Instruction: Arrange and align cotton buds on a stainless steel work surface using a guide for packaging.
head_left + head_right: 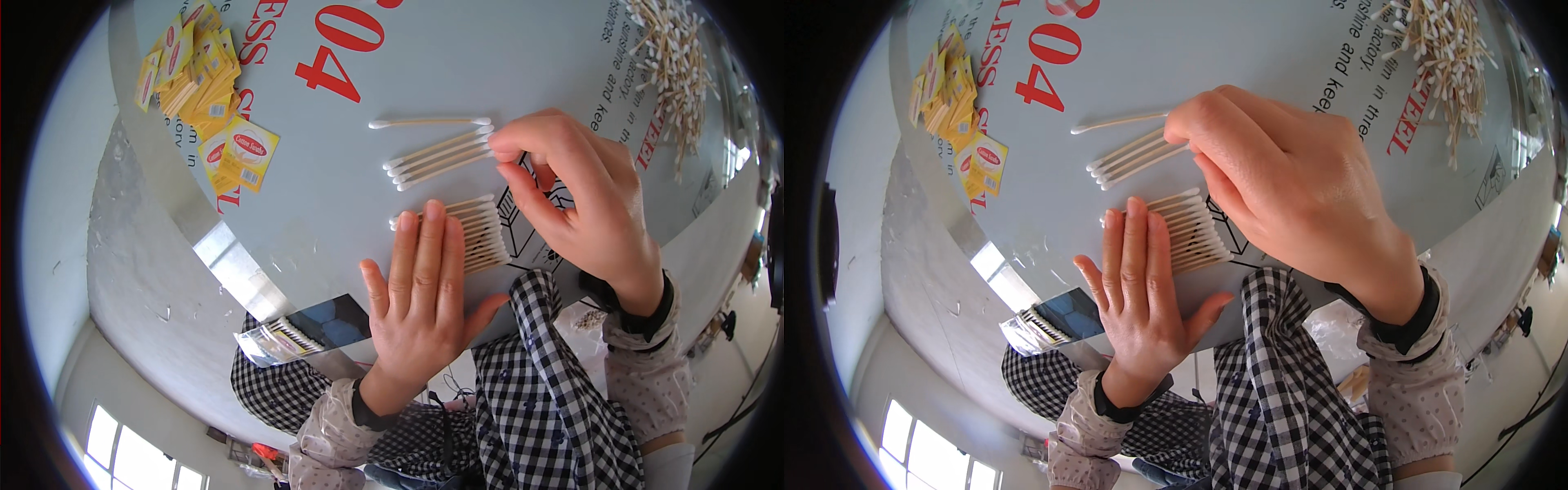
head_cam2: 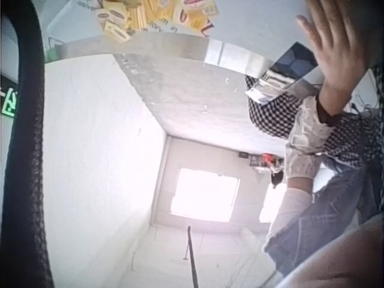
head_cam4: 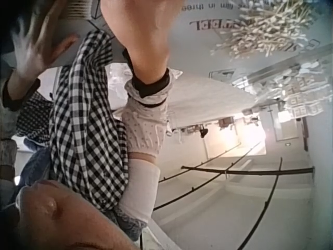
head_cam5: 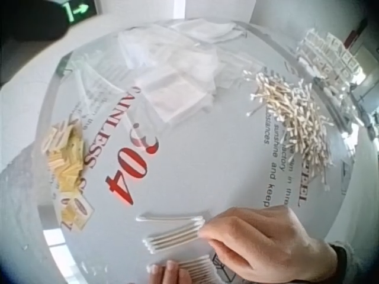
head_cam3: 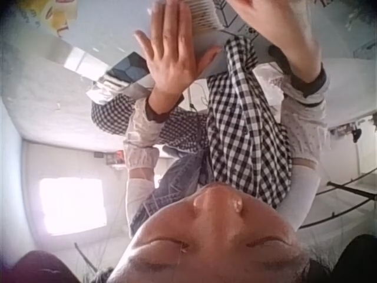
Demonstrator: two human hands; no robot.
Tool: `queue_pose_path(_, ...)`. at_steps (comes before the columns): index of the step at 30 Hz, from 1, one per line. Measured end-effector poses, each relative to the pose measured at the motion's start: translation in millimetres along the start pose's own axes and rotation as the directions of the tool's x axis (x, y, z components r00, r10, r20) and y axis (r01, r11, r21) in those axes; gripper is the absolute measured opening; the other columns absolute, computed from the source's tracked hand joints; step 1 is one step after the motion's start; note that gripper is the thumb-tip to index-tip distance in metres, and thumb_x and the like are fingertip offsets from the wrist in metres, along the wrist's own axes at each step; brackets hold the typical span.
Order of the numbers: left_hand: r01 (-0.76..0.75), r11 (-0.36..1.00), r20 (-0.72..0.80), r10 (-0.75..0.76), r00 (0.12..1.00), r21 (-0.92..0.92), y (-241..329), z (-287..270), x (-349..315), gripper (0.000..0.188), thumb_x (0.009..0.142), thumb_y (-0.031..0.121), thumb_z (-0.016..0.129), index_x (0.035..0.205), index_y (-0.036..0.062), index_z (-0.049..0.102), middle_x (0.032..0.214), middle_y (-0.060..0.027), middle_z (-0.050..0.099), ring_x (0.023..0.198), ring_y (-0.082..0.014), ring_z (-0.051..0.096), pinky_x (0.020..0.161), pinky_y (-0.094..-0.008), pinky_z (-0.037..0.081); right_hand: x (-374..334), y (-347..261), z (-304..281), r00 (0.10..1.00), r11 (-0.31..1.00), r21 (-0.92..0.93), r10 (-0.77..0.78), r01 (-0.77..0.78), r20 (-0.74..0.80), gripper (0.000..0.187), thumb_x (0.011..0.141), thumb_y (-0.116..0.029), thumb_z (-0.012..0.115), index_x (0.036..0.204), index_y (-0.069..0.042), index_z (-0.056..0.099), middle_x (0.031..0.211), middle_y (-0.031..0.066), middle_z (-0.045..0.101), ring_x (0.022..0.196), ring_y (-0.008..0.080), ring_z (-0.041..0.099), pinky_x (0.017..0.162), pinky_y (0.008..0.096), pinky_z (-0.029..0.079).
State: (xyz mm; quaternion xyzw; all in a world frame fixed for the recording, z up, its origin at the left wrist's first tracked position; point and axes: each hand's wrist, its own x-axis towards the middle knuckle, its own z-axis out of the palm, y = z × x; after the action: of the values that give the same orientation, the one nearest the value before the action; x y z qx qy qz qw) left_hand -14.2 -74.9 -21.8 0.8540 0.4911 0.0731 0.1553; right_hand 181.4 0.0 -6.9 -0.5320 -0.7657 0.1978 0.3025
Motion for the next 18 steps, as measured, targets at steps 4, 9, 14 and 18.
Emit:
queue_pose_path(4,0.031,1.000,-0.021,-0.031,0.999,0.000,1,3,0,0.070,0.097,0.057,0.043,0.137,0.0004,0.054,0.145,-0.0134,0.052,0.139,-0.0286,0.044,0.120,-0.0540,0.004,2,-4,-5,0.997,0.999,-0.048,-0.008,0.012,0.077,0.032,0.073,0.014,0.072,0.099,-0.001,0.062,0.088,0.0059,0.067,0.054,0.0109,0.054,0.048,0.0256,0.043)
queue_pose_path(9,0.031,0.999,-0.019,-0.030,0.999,0.010,-1,2,-1,0.070,0.097,0.057,0.044,0.138,0.0011,0.054,0.145,-0.0131,0.051,0.140,-0.0282,0.043,0.120,-0.0534,0.004,-2,-3,-4,1.000,1.000,-0.012,0.023,-0.023,0.010,0.035,0.072,0.016,0.071,0.100,-0.002,0.059,0.091,0.0067,0.066,0.051,0.0105,0.049,0.048,0.0242,0.041)
queue_pose_path(14,0.032,0.999,-0.016,-0.032,0.999,0.009,1,1,1,0.069,0.097,0.056,0.044,0.138,0.0020,0.054,0.146,-0.0121,0.051,0.140,-0.0275,0.043,0.120,-0.0532,0.004,1,-5,-1,1.000,1.000,-0.019,0.024,-0.023,0.016,0.034,0.073,0.016,0.070,0.100,-0.002,0.058,0.089,0.0061,0.065,0.053,0.0107,0.050,0.048,0.0254,0.041)
queue_pose_path(18,0.037,0.999,-0.020,-0.037,0.999,0.004,2,1,2,0.067,0.097,0.055,0.044,0.138,0.0024,0.054,0.146,-0.0118,0.051,0.140,-0.0275,0.043,0.120,-0.0530,0.005,3,-12,-9,0.990,0.989,-0.140,0.058,-0.040,0.127,0.032,0.072,0.015,0.066,0.096,-0.003,0.057,0.083,0.0068,0.062,0.056,0.0190,0.057,0.049,0.0302,0.045)
